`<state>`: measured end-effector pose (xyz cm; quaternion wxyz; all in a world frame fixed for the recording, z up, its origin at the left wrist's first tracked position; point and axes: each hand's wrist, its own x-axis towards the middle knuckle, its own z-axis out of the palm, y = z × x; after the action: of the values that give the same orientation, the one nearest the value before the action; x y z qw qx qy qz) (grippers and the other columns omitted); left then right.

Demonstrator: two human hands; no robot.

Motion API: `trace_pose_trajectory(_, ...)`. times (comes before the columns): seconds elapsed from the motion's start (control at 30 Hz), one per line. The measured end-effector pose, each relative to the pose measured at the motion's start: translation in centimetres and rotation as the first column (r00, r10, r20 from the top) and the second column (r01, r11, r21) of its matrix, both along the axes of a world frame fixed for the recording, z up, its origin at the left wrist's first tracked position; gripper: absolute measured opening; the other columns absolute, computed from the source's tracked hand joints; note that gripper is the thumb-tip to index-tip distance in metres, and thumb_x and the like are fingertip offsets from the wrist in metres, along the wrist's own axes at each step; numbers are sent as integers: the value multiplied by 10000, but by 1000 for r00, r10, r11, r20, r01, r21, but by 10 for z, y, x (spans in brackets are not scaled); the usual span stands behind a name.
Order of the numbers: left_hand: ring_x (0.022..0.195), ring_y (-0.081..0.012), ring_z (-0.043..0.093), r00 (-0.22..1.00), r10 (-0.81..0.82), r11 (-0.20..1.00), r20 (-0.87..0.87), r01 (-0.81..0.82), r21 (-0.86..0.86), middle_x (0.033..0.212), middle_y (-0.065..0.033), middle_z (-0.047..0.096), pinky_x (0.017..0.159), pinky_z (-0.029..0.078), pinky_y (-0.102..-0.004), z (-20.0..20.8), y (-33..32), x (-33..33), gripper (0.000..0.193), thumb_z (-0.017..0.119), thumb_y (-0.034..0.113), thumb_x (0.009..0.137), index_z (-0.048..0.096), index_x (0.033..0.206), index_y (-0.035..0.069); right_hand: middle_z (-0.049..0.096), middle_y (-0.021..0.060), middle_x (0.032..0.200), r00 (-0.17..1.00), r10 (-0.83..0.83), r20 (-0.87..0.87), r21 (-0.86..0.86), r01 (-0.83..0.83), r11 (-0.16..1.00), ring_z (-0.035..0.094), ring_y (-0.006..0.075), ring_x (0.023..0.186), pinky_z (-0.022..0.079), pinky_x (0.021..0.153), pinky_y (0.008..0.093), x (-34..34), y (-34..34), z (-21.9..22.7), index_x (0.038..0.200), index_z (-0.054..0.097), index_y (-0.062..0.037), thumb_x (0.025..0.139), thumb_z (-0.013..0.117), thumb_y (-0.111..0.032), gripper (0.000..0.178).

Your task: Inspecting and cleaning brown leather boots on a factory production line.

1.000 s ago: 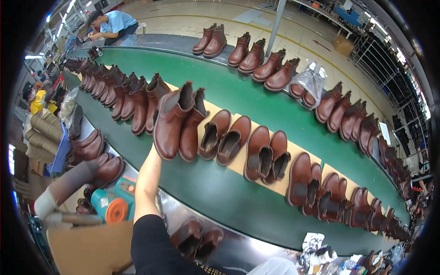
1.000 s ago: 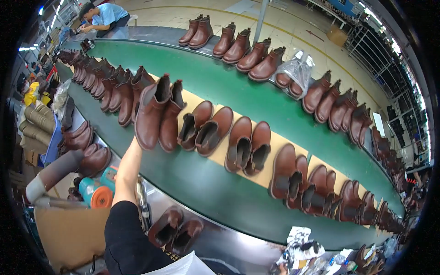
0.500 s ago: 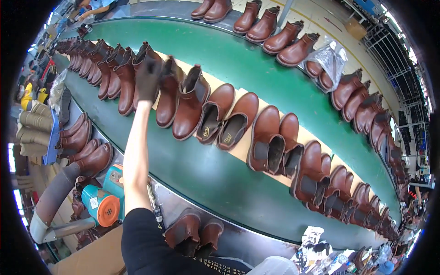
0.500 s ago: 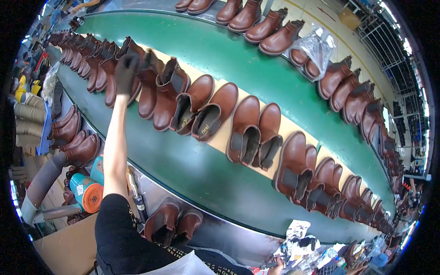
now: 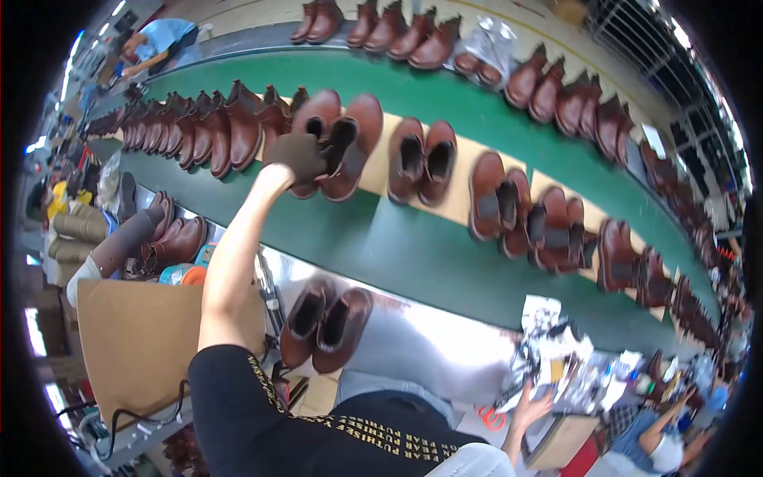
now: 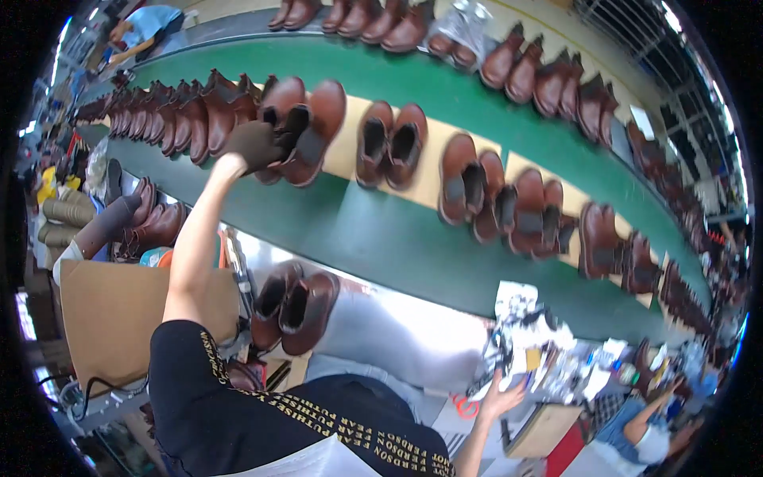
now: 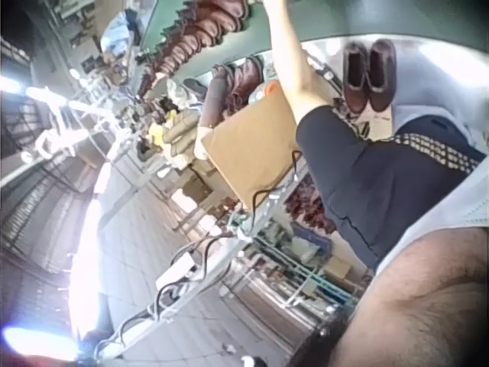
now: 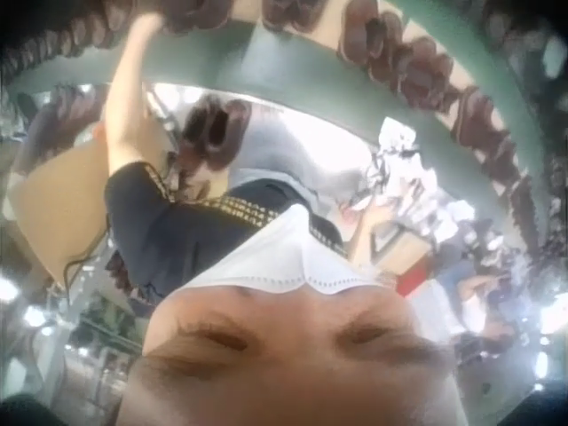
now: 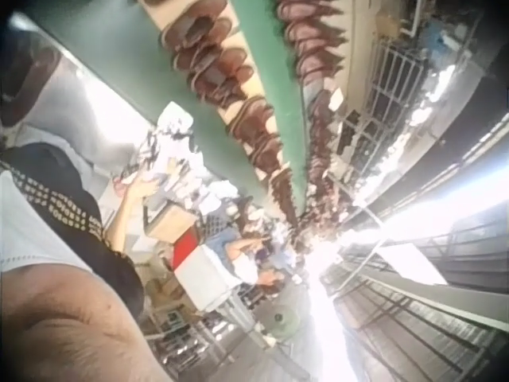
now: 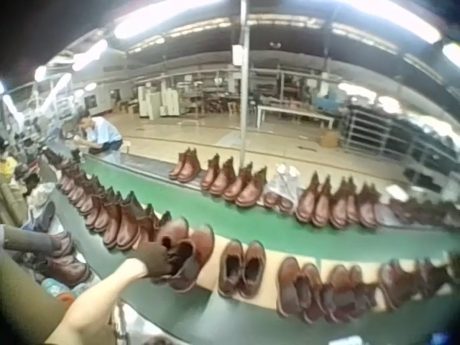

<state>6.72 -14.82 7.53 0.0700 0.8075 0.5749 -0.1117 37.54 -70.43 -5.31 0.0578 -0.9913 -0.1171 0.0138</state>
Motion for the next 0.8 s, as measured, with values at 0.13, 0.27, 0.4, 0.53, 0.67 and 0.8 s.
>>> trace_pose_trajectory(0.13,551,-371,596,970,-165,960,179,116,256,549,-190,564,514,466,-455,55,-163,12,324,621,358,720,635,603,56,434,190,1273,905,423,-34,614,-315,723,458,312,1144,363,974,390,-25,55,62,1276,436,19,827,617,-76,494)
trace_pose_trajectory(0.27,535,-315,611,837,-533,841,121,509,184,599,-150,596,489,472,-423,56,-290,60,227,584,285,762,646,648,100,264,144,1462,555,816,-159,899,-260,352,283,281,1330,297,1040,383,-61,112,68,1396,335,-69,936,432,-361,553)
trace_pose_trajectory(0.4,606,-359,619,887,-300,857,352,413,-309,637,-192,607,567,488,-443,-55,-361,91,323,579,346,765,661,657,53,213,171,1482,600,739,-305,773,-298,560,207,293,1370,221,1087,363,-95,84,1,1392,316,-27,974,371,-349,531)
trace_pose_trajectory(0.53,660,-318,624,799,-370,715,475,571,-404,722,-179,630,585,485,-429,-91,-394,75,317,536,312,804,661,753,26,374,187,1400,494,724,-481,815,-53,577,324,270,1322,237,1081,327,-64,44,-39,1303,446,14,988,326,-353,498)
trace_pose_trajectory(0.67,638,-160,565,524,541,737,658,81,-671,723,-54,620,604,445,-324,-98,-348,23,459,473,449,881,665,905,33,480,158,1295,427,519,-741,646,239,725,482,254,1163,446,895,375,-41,38,-62,1347,410,-47,940,313,-550,654)
trace_pose_trajectory(0.8,905,-153,518,283,905,351,318,-74,-933,942,-72,613,806,394,-343,-187,-344,34,708,362,656,852,567,1173,59,566,149,1132,370,412,-833,541,391,744,587,221,958,510,753,340,-44,48,-65,1295,446,-6,921,344,-577,690)
